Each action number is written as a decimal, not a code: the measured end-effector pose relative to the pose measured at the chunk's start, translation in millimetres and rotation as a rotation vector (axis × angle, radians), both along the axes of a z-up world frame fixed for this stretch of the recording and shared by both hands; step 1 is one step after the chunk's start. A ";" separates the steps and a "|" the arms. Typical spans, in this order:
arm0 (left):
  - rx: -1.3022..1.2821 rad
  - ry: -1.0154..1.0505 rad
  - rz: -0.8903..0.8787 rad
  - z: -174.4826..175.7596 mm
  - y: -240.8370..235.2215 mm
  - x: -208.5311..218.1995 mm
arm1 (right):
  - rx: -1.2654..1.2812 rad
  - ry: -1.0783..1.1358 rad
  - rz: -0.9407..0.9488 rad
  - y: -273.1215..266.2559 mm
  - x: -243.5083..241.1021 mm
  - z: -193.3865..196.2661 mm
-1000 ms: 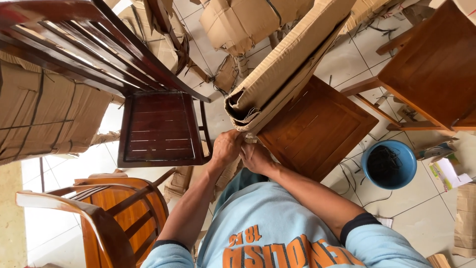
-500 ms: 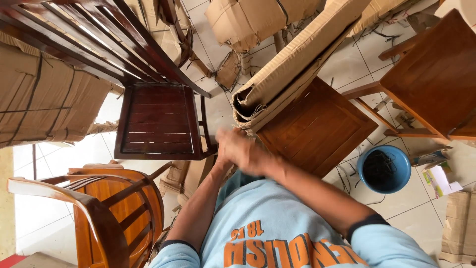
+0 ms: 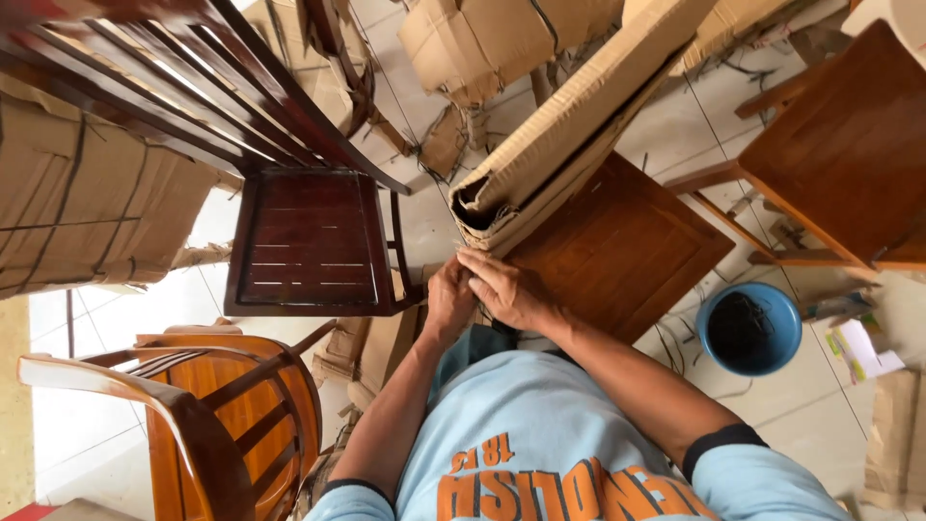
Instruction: The person sits on the floor and wraps a wooden chair with corrugated cardboard, securing it with black plastic ties. They adjust the chair position, fold the cardboard around the seat, and tie it in place.
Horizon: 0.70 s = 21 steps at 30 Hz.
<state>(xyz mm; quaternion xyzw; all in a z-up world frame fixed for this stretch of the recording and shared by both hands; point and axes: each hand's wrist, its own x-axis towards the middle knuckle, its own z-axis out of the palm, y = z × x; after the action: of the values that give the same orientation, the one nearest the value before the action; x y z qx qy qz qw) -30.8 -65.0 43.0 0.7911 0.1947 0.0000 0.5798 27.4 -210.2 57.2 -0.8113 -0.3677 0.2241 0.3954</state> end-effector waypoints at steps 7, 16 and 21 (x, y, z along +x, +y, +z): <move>0.517 0.110 -0.220 -47.4 7.7 5.7 | 0.194 0.697 -0.766 15.7 -10.7 -41.6; 0.666 0.068 -0.327 -56.1 19.2 0.0 | 0.224 0.922 -0.981 31.5 -3.7 -59.7; 0.523 0.121 -0.291 -68.8 17.2 -5.4 | 0.199 0.979 -1.082 37.8 -10.3 -92.9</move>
<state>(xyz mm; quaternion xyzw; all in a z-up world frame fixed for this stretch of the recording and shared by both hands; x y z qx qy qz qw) -36.2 -47.9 -25.8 0.9317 0.1069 -0.0800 0.3377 17.1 -172.4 -35.7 -0.6467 0.2841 0.2997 0.6413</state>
